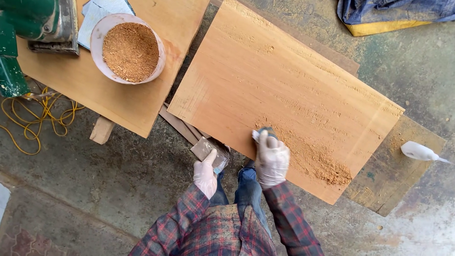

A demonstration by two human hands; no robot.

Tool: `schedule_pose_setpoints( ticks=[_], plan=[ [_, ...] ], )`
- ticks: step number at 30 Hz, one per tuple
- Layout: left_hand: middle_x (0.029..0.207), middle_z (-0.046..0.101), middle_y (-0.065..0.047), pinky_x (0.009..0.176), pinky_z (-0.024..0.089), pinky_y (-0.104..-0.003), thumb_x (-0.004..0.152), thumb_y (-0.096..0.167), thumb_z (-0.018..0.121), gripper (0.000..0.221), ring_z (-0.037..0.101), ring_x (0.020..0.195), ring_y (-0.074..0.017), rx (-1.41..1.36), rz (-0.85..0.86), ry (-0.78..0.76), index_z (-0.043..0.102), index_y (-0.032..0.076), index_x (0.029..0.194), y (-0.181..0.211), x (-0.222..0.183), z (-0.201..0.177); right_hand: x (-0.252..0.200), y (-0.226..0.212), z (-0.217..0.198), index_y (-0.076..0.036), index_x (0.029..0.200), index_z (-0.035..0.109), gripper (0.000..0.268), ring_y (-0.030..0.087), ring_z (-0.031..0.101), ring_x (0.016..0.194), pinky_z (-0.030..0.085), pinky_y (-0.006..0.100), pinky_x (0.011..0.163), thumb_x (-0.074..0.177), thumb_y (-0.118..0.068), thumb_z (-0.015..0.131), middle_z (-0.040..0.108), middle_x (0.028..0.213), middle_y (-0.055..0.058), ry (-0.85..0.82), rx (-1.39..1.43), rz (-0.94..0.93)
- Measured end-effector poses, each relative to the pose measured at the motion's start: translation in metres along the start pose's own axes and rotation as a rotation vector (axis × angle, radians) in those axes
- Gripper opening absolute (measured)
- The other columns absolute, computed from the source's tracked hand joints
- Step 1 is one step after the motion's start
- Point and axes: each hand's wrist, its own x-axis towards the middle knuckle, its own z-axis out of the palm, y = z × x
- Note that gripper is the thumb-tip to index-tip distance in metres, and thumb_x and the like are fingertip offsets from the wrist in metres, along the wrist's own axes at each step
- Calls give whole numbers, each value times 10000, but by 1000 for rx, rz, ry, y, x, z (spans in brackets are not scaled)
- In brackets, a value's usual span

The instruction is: The person fills a crack in a wooden board with sawdust, squeezes liquid from a plastic bottle onto the filled crack, and presses and sands the area with sanding blocks by hand. They continue sanding the board surface and working the sawdust-and-liquid mixture into the crack throughout the clip.

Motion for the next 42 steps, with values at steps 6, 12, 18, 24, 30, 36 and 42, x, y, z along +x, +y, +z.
schedule_pose_setpoints(
  ticks=[6, 12, 18, 24, 30, 36, 42],
  plan=[
    [1069, 736, -104, 820, 578, -359, 918, 115, 693, 234, 710, 915, -207, 0, 15, -82, 684, -23, 1106, 9, -8, 10, 34, -32, 0, -38, 1298, 634, 438, 267, 570, 810, 441, 425, 678, 861, -45, 672, 581, 925, 68, -30, 62, -52],
    [1092, 726, -99, 836, 580, -363, 919, 109, 697, 255, 704, 942, -212, 55, -38, -88, 667, -17, 1139, -5, -20, 0, -12, 20, -3, -23, 1287, 640, 429, 237, 566, 760, 437, 400, 632, 858, -31, 663, 570, 880, 70, -81, -62, 58],
    [1135, 732, -96, 848, 565, -316, 977, 109, 657, 302, 691, 993, -190, 439, 298, -173, 684, -30, 1243, -21, -36, -22, -35, 17, -34, -37, 1254, 657, 353, 199, 520, 666, 413, 387, 551, 902, -41, 679, 527, 806, 42, 72, -38, 28],
    [1363, 673, -141, 1068, 512, -323, 1019, -18, 566, 370, 645, 1265, -218, 813, 1109, -439, 593, -7, 1387, 27, -75, 32, -38, 51, -22, -30, 1253, 633, 333, 238, 532, 715, 430, 410, 599, 922, -15, 660, 519, 818, 75, 24, 50, 73],
    [1404, 646, -143, 1096, 518, -342, 1019, -90, 556, 414, 638, 1288, -226, 777, 1177, -305, 584, 17, 1419, 27, -44, 18, -48, 41, -9, -8, 1284, 606, 433, 261, 554, 753, 440, 426, 615, 853, -5, 644, 533, 849, 81, 56, 41, 64],
    [1411, 636, -143, 1102, 518, -347, 945, -142, 589, 495, 629, 1305, -251, 859, 1214, -324, 576, 25, 1410, 22, -61, 13, -14, 41, 1, -6, 1313, 603, 410, 253, 544, 763, 442, 421, 642, 905, -5, 652, 509, 877, 78, 66, 10, 23],
    [1403, 631, -152, 1122, 501, -378, 870, -114, 641, 526, 613, 1322, -288, 914, 1277, -276, 599, 39, 1372, 26, -60, 4, -16, 18, 5, -3, 1304, 602, 471, 252, 550, 757, 450, 421, 644, 834, -13, 628, 521, 886, 88, 37, 39, -57]
  ],
)
